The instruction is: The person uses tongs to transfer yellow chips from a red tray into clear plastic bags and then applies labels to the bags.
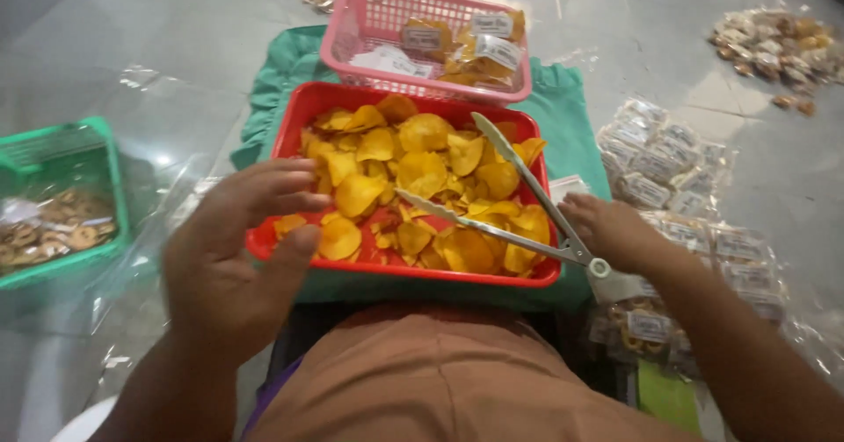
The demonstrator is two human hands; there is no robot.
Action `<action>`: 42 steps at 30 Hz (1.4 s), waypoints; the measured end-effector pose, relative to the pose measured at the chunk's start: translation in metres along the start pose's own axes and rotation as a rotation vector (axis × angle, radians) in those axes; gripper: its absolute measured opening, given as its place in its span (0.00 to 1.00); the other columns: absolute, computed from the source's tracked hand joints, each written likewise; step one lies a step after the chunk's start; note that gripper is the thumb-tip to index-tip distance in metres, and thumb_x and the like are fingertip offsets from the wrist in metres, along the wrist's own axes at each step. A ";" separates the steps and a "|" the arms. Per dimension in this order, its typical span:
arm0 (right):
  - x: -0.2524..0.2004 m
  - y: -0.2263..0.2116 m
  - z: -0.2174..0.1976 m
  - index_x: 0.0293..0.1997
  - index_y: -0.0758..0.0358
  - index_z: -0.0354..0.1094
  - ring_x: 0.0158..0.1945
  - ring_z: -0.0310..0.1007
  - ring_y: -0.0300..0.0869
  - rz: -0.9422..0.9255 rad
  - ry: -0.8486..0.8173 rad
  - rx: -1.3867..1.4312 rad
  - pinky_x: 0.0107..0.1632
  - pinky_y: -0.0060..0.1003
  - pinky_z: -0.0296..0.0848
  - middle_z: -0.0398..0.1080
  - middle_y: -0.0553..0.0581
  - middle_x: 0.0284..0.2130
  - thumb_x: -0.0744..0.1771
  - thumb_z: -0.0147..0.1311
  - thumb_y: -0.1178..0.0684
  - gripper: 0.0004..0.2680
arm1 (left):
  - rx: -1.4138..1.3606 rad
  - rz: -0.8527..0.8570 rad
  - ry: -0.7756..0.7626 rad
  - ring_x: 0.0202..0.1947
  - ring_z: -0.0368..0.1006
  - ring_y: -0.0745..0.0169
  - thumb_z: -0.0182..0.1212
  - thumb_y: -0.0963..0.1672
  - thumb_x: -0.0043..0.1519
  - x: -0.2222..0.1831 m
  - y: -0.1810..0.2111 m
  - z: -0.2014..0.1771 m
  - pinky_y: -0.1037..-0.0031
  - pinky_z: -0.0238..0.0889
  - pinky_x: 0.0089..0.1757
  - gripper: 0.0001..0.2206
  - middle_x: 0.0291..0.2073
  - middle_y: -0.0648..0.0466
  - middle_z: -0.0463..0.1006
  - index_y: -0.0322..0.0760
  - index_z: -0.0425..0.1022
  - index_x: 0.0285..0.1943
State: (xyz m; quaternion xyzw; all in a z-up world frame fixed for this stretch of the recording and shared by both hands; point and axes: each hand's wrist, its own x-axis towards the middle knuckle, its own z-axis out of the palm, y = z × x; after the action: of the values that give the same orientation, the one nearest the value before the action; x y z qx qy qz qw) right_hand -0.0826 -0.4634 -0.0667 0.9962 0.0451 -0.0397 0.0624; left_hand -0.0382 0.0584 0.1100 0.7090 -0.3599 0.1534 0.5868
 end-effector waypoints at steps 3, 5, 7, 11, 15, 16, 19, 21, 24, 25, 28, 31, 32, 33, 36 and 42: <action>-0.007 -0.012 0.013 0.72 0.51 0.55 0.74 0.55 0.47 0.013 0.037 -0.084 0.61 0.55 0.65 0.52 0.51 0.75 0.60 0.56 0.51 0.29 | -0.057 0.025 -0.019 0.48 0.78 0.54 0.59 0.32 0.57 -0.008 0.003 0.007 0.70 0.76 0.50 0.19 0.58 0.38 0.73 0.24 0.68 0.58; -0.001 -0.008 0.031 0.72 0.51 0.56 0.74 0.56 0.48 0.014 0.115 -0.079 0.62 0.55 0.63 0.55 0.51 0.74 0.62 0.53 0.48 0.27 | -0.060 0.025 -0.022 0.47 0.79 0.54 0.60 0.33 0.58 -0.014 0.005 0.010 0.70 0.77 0.50 0.18 0.58 0.38 0.73 0.24 0.69 0.58; -0.008 -0.014 0.043 0.72 0.51 0.57 0.74 0.56 0.48 0.028 0.178 -0.071 0.63 0.56 0.61 0.57 0.52 0.73 0.63 0.50 0.46 0.26 | -0.076 0.017 -0.036 0.47 0.79 0.54 0.61 0.34 0.59 -0.022 0.002 0.014 0.70 0.77 0.50 0.16 0.58 0.39 0.73 0.24 0.70 0.57; -0.003 -0.024 0.037 0.66 0.54 0.66 0.73 0.60 0.49 0.161 0.303 0.266 0.68 0.53 0.53 0.65 0.56 0.67 0.64 0.53 0.47 0.21 | -0.161 -0.009 -0.081 0.46 0.79 0.56 0.62 0.34 0.59 -0.018 -0.013 0.024 0.71 0.76 0.49 0.17 0.56 0.42 0.74 0.26 0.69 0.58; -0.015 -0.053 -0.018 0.60 0.58 0.74 0.52 0.77 0.48 0.520 0.268 0.802 0.53 0.40 0.71 0.77 0.56 0.54 0.69 0.46 0.41 0.18 | -0.257 -0.051 -0.119 0.46 0.77 0.58 0.60 0.33 0.59 -0.019 -0.024 0.039 0.73 0.75 0.49 0.17 0.56 0.45 0.75 0.29 0.69 0.58; -0.019 -0.065 -0.044 0.60 0.58 0.74 0.52 0.77 0.48 0.517 0.270 0.802 0.53 0.40 0.71 0.77 0.56 0.54 0.69 0.46 0.41 0.18 | -0.254 -0.048 -0.117 0.46 0.77 0.58 0.60 0.33 0.59 -0.019 -0.024 0.043 0.73 0.75 0.49 0.17 0.56 0.45 0.75 0.29 0.69 0.58; -0.032 -0.091 -0.112 0.62 0.56 0.69 0.68 0.63 0.52 0.784 0.375 1.180 0.68 0.55 0.61 0.67 0.59 0.65 0.71 0.44 0.41 0.17 | -0.353 -0.066 -0.149 0.47 0.75 0.59 0.61 0.35 0.60 -0.017 -0.024 0.053 0.72 0.74 0.51 0.15 0.56 0.44 0.76 0.30 0.71 0.57; -0.043 -0.094 -0.141 0.63 0.59 0.66 0.69 0.64 0.46 0.737 0.592 1.233 0.72 0.46 0.56 0.69 0.56 0.62 0.71 0.45 0.44 0.16 | -0.318 -0.110 -0.176 0.46 0.80 0.58 0.60 0.37 0.60 -0.013 -0.023 0.062 0.74 0.77 0.47 0.11 0.51 0.43 0.79 0.28 0.74 0.52; -0.066 -0.137 -0.174 0.67 0.80 0.53 0.73 0.60 0.53 0.344 0.876 1.318 0.74 0.44 0.59 0.60 0.72 0.67 0.72 0.32 0.58 0.17 | -0.422 -0.203 -0.270 0.49 0.81 0.56 0.58 0.39 0.63 -0.008 -0.031 0.087 0.72 0.77 0.49 0.15 0.49 0.42 0.81 0.28 0.72 0.59; -0.066 -0.143 -0.156 0.67 0.80 0.53 0.73 0.60 0.53 0.344 0.877 1.319 0.74 0.44 0.59 0.60 0.72 0.67 0.72 0.32 0.58 0.17 | -0.420 -0.203 -0.270 0.49 0.81 0.56 0.58 0.39 0.63 -0.007 -0.034 0.098 0.72 0.77 0.49 0.15 0.49 0.42 0.81 0.28 0.72 0.59; -0.059 -0.185 -0.113 0.75 0.74 0.53 0.54 0.75 0.59 0.043 0.928 0.042 0.51 0.47 0.72 0.64 0.73 0.69 0.69 0.41 0.67 0.22 | -0.731 -0.335 -0.377 0.63 0.71 0.50 0.53 0.44 0.67 -0.012 -0.045 0.132 0.66 0.66 0.59 0.25 0.65 0.41 0.70 0.29 0.59 0.73; -0.036 -0.247 -0.109 0.63 0.65 0.66 0.74 0.61 0.48 -0.205 0.963 0.598 0.79 0.50 0.40 0.66 0.60 0.66 0.68 0.52 0.64 0.15 | -1.131 -0.419 -0.400 0.66 0.64 0.59 0.52 0.44 0.68 -0.021 -0.047 0.149 0.69 0.59 0.64 0.29 0.68 0.44 0.66 0.28 0.53 0.78; -0.037 -0.255 -0.110 0.66 0.66 0.64 0.76 0.52 0.54 -0.226 0.869 0.506 0.78 0.53 0.39 0.60 0.64 0.69 0.66 0.55 0.59 0.18 | -1.111 -0.518 -0.337 0.62 0.66 0.59 0.50 0.43 0.68 -0.022 -0.042 0.147 0.72 0.62 0.59 0.26 0.66 0.45 0.68 0.30 0.55 0.76; -0.038 -0.263 -0.112 0.68 0.68 0.61 0.79 0.43 0.61 -0.246 0.775 0.414 0.78 0.56 0.37 0.53 0.69 0.73 0.65 0.57 0.54 0.23 | -1.089 -0.616 -0.273 0.59 0.69 0.59 0.48 0.42 0.68 -0.022 -0.036 0.144 0.75 0.64 0.55 0.23 0.64 0.45 0.69 0.32 0.58 0.74; -0.045 -0.260 -0.118 0.64 0.67 0.66 0.77 0.49 0.54 -0.312 0.761 0.494 0.78 0.56 0.38 0.59 0.65 0.70 0.64 0.52 0.59 0.19 | -1.021 -0.586 -0.180 0.39 0.71 0.71 0.43 0.44 0.73 -0.027 -0.062 0.137 0.84 0.66 0.39 0.18 0.50 0.48 0.78 0.27 0.71 0.66; -0.052 -0.246 -0.122 0.64 0.71 0.62 0.72 0.62 0.61 -0.153 0.950 0.540 0.76 0.56 0.53 0.61 0.72 0.68 0.68 0.53 0.52 0.19 | -0.821 -0.679 -0.220 0.40 0.78 0.64 0.56 0.45 0.68 -0.029 -0.062 0.128 0.74 0.72 0.44 0.14 0.40 0.49 0.83 0.28 0.80 0.49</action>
State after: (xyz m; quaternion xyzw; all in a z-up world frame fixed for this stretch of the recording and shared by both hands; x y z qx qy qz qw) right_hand -0.1484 -0.2091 0.0290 0.8791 0.1290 0.3994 -0.2259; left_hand -0.0415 -0.0493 0.0124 0.5098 -0.2003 -0.2729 0.7908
